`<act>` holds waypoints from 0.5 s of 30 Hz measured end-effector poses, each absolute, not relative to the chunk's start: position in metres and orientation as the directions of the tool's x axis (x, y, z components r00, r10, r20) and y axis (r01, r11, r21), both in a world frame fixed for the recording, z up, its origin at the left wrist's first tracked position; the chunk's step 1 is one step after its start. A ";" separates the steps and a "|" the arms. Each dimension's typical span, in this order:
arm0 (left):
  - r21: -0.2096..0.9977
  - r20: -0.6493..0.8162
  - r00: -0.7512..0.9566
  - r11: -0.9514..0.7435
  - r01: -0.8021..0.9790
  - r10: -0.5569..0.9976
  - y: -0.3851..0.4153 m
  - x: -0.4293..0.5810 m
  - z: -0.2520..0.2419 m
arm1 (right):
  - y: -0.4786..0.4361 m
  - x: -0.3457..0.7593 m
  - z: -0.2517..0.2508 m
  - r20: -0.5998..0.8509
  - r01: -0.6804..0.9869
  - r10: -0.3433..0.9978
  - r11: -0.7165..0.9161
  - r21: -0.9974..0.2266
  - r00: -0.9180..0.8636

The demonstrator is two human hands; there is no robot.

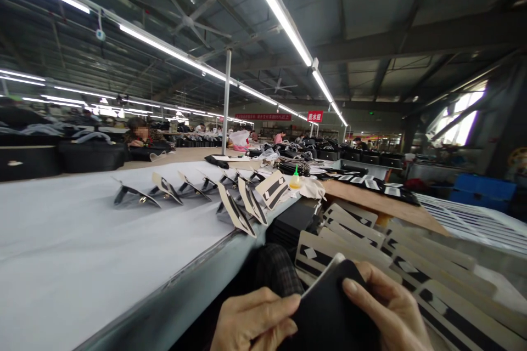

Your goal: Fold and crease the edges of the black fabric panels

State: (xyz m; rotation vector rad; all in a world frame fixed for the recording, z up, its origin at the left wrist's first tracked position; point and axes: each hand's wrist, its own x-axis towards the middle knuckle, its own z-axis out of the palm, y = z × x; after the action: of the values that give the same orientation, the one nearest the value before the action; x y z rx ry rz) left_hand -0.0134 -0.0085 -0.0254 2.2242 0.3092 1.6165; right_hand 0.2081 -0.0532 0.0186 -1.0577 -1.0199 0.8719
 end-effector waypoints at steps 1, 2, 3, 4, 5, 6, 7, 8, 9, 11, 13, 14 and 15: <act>0.417 0.867 0.310 -0.908 -0.029 0.389 -0.008 -0.012 -0.025 | -0.053 0.208 0.020 0.247 -0.060 0.922 0.276 -0.959 0.298; 0.416 0.868 0.302 -0.909 -0.012 0.394 -0.007 -0.011 -0.024 | -0.054 0.207 0.021 0.263 -0.021 0.919 0.282 -0.959 0.293; 0.422 0.865 0.295 -0.906 0.011 0.406 -0.006 -0.009 -0.023 | -0.054 0.207 0.022 0.282 0.026 0.916 0.286 -0.958 0.285; 0.432 0.860 0.287 -0.901 0.031 0.422 -0.006 -0.008 -0.023 | -0.055 0.207 0.023 0.301 0.073 0.913 0.292 -0.953 0.276; 0.438 0.859 0.273 -0.898 0.047 0.433 -0.006 -0.007 -0.022 | -0.056 0.206 0.024 0.320 0.115 0.910 0.300 -0.947 0.264; 0.444 0.858 0.259 -0.894 0.060 0.443 -0.007 -0.007 -0.021 | -0.057 0.206 0.025 0.336 0.146 0.907 0.307 -0.940 0.255; 0.441 0.860 0.252 -0.895 0.068 0.443 -0.007 -0.007 -0.020 | -0.057 0.205 0.025 0.346 0.165 0.902 0.312 -0.936 0.257; 0.429 0.867 0.246 -0.900 0.070 0.433 -0.008 -0.007 -0.019 | -0.057 0.205 0.025 0.347 0.172 0.901 0.311 -0.935 0.259; 0.410 0.876 0.249 -0.910 0.069 0.414 -0.009 -0.008 -0.019 | -0.056 0.205 0.024 0.342 0.170 0.902 0.306 -0.937 0.262; 0.384 0.885 0.264 -0.922 0.058 0.385 -0.009 -0.009 -0.020 | -0.055 0.204 0.022 0.331 0.163 0.900 0.294 -0.942 0.283; 0.393 0.875 0.288 -0.918 0.048 0.390 -0.007 -0.009 -0.022 | -0.053 0.203 0.021 0.332 0.174 0.895 0.291 -0.941 0.300; 0.407 0.866 0.299 -0.912 0.047 0.402 -0.006 -0.008 -0.024 | -0.053 0.203 0.020 0.334 0.184 0.894 0.289 -0.939 0.299; 0.421 0.858 0.305 -0.906 0.045 0.413 -0.005 -0.006 -0.025 | -0.053 0.202 0.019 0.337 0.192 0.892 0.290 -0.938 0.301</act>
State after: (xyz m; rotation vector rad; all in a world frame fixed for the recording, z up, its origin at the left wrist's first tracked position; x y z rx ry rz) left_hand -0.0064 -0.0051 -0.0249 2.2601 0.4130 1.6312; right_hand 0.2020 -0.0525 0.0195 -1.2060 -1.1933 0.6570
